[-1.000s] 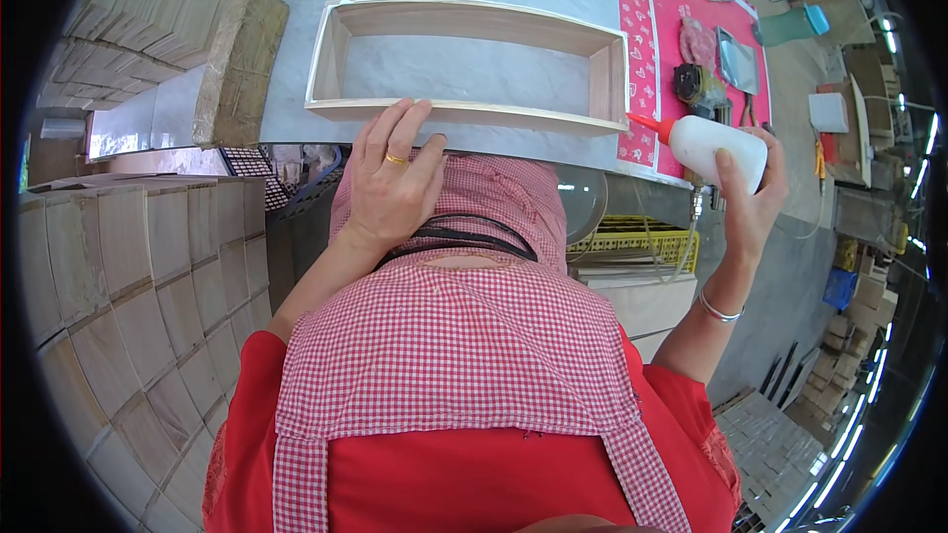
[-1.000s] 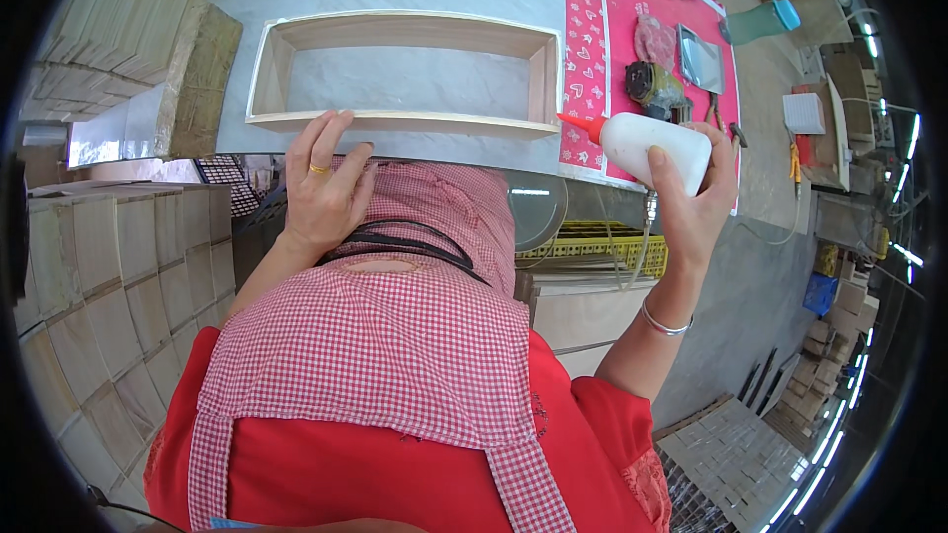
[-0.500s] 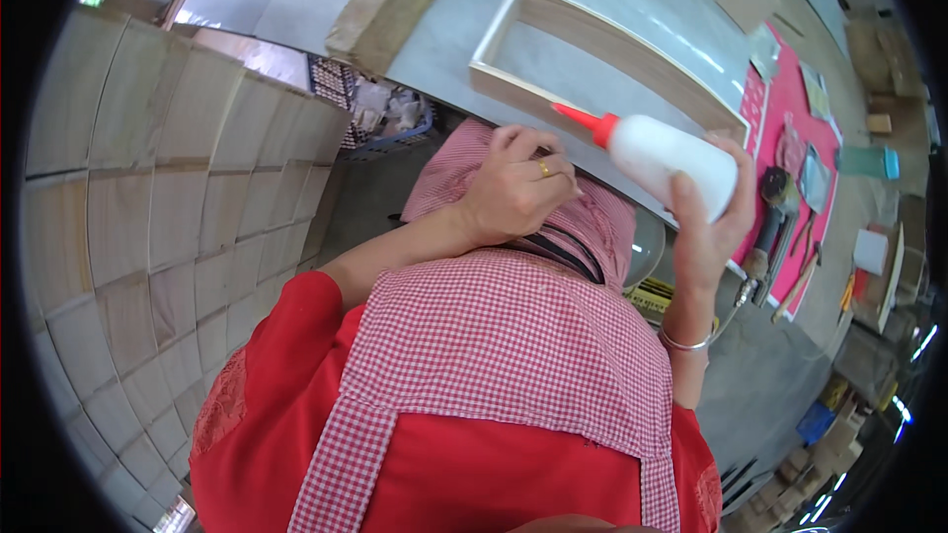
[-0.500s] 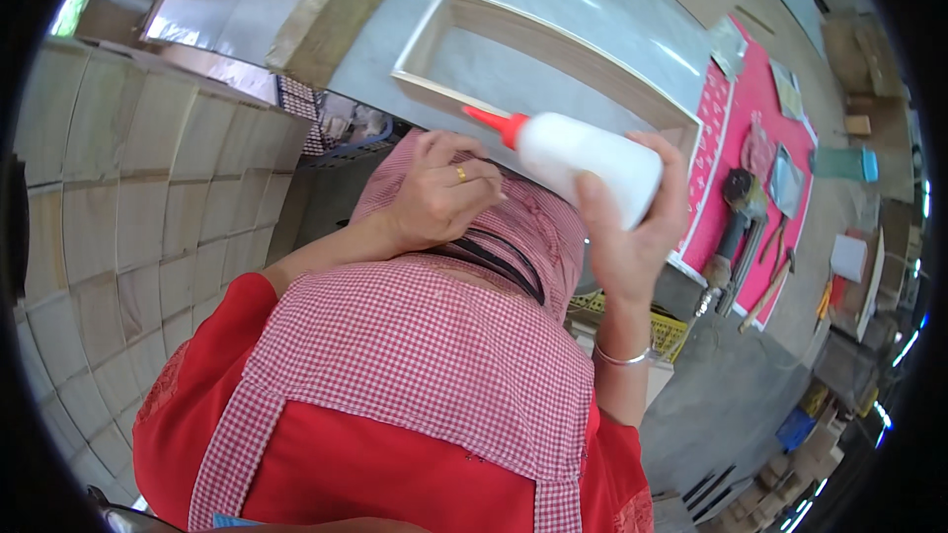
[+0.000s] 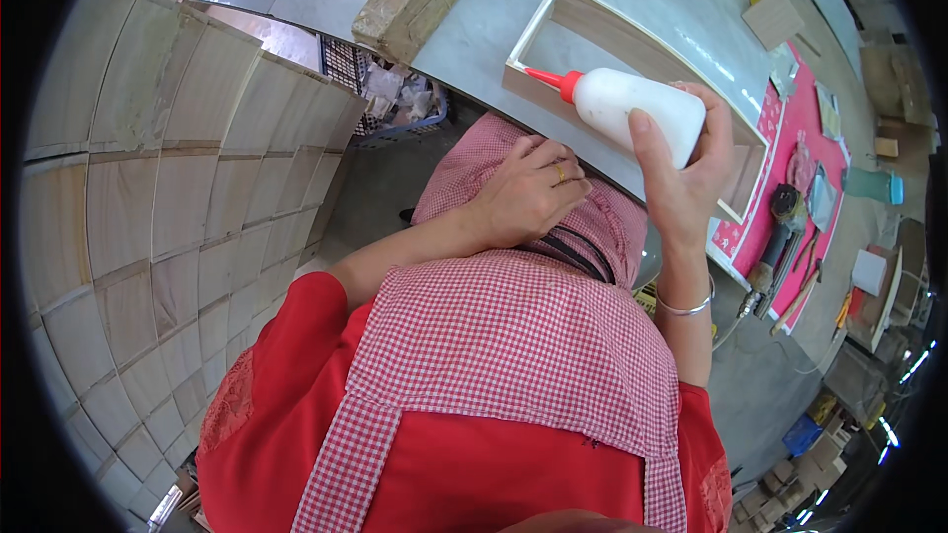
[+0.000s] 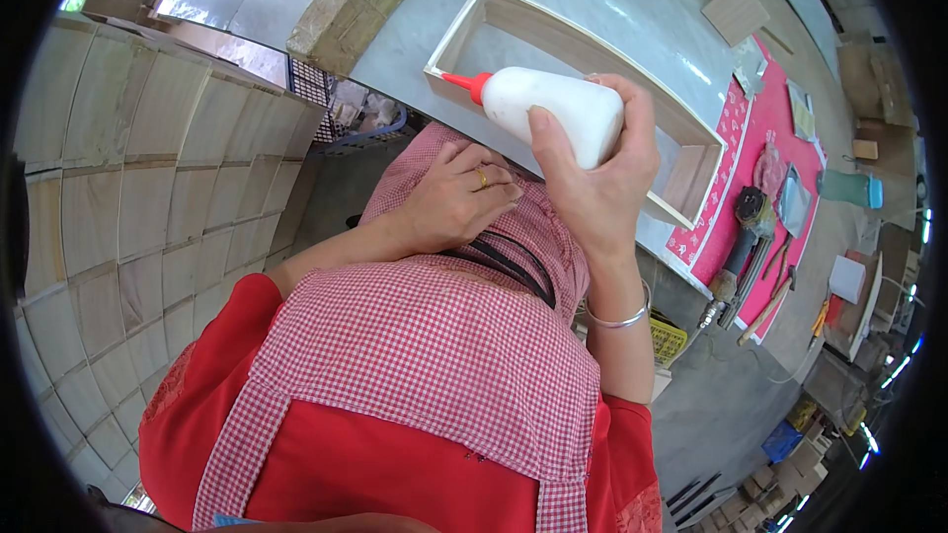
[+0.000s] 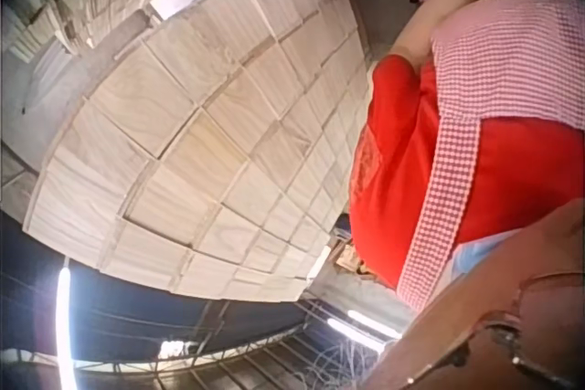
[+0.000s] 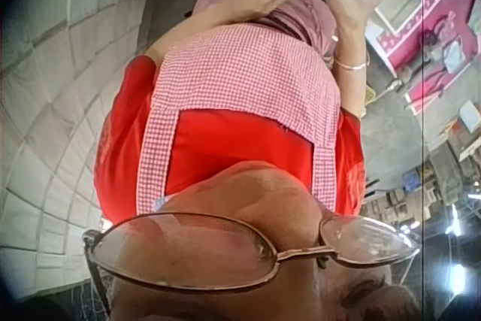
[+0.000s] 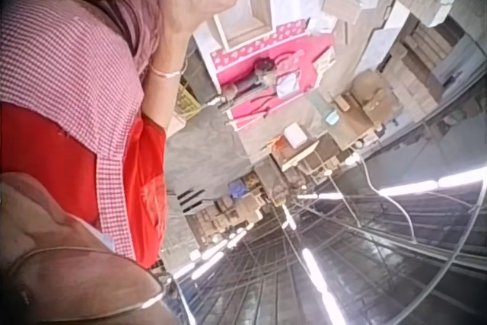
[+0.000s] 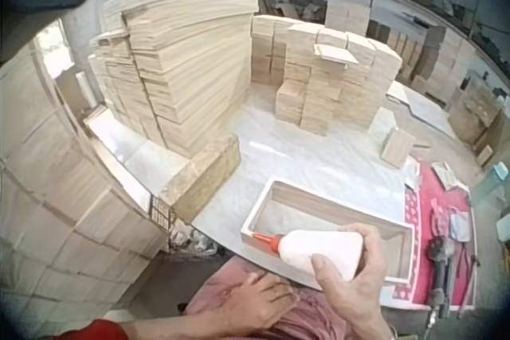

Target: Assembling wooden boxes by applying wood glue and using a pneumatic nail gun.

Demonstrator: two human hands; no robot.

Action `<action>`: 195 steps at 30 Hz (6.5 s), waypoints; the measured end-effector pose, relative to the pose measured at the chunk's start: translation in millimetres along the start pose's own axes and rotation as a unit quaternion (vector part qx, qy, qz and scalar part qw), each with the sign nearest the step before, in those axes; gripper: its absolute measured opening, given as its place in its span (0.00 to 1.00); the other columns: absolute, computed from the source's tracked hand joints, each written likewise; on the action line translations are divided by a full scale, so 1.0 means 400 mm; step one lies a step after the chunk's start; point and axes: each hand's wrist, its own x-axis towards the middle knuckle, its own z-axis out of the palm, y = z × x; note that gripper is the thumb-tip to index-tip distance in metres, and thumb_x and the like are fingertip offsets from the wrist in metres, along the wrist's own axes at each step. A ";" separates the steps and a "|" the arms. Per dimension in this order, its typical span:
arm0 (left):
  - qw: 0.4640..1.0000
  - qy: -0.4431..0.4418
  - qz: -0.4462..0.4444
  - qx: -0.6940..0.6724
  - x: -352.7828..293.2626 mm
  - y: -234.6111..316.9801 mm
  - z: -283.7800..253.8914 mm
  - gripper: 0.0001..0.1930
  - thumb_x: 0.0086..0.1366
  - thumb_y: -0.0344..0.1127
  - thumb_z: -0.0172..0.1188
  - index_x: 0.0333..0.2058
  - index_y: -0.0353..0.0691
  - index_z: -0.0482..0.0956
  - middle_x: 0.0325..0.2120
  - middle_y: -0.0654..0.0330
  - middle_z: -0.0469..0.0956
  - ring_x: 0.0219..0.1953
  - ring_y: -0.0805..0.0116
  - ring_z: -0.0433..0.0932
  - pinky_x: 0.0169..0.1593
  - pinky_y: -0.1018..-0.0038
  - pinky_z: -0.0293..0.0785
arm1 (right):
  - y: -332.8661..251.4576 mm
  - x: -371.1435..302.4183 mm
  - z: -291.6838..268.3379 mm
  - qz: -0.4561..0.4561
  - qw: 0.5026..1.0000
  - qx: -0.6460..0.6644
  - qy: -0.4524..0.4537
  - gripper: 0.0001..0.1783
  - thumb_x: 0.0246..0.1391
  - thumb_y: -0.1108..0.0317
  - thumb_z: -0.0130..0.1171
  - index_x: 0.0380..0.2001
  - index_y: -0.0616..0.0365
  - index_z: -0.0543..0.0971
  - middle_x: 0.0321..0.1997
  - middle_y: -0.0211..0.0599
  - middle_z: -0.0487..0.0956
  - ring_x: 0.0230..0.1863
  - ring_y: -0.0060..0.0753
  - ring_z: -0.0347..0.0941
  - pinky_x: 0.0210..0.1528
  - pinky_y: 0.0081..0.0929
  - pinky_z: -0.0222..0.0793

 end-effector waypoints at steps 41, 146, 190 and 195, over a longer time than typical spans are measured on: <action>0.994 -0.110 0.016 -0.009 0.050 0.028 0.023 0.10 0.57 0.34 0.65 0.39 0.41 0.81 0.35 0.62 0.78 0.45 0.63 0.74 0.53 0.59 0.64 | 0.018 -0.265 -0.521 0.096 0.944 -0.202 0.241 0.23 0.52 0.65 0.69 0.48 0.61 0.73 0.42 0.34 0.76 0.39 0.23 0.73 0.39 0.21 0.69; 0.983 0.071 -0.134 0.102 0.116 -0.143 -0.228 0.12 0.54 0.34 0.70 0.36 0.36 0.85 0.31 0.54 0.81 0.34 0.56 0.80 0.39 0.66 0.73 | 0.051 0.185 -0.237 -0.196 0.825 -0.425 -0.317 0.61 0.30 0.57 0.74 0.69 0.60 0.56 0.67 0.54 0.64 0.69 0.53 0.60 0.71 0.45 0.52; 0.974 -0.038 -0.152 0.165 0.158 -0.115 -0.274 0.09 0.57 0.33 0.68 0.33 0.34 0.84 0.29 0.54 0.79 0.32 0.55 0.76 0.39 0.65 0.70 | 0.136 -0.120 -0.429 0.058 0.955 -0.290 0.005 0.06 0.50 0.76 0.66 0.31 0.66 0.81 0.24 0.38 0.79 0.24 0.25 0.74 0.30 0.24 0.69; 0.974 -0.041 -0.167 0.149 0.160 -0.117 -0.279 0.08 0.57 0.32 0.68 0.33 0.34 0.85 0.29 0.54 0.79 0.32 0.55 0.77 0.40 0.65 0.70 | 0.133 -0.104 -0.441 0.010 0.946 -0.322 -0.032 0.05 0.49 0.76 0.66 0.29 0.65 0.81 0.24 0.41 0.79 0.24 0.32 0.75 0.29 0.26 0.68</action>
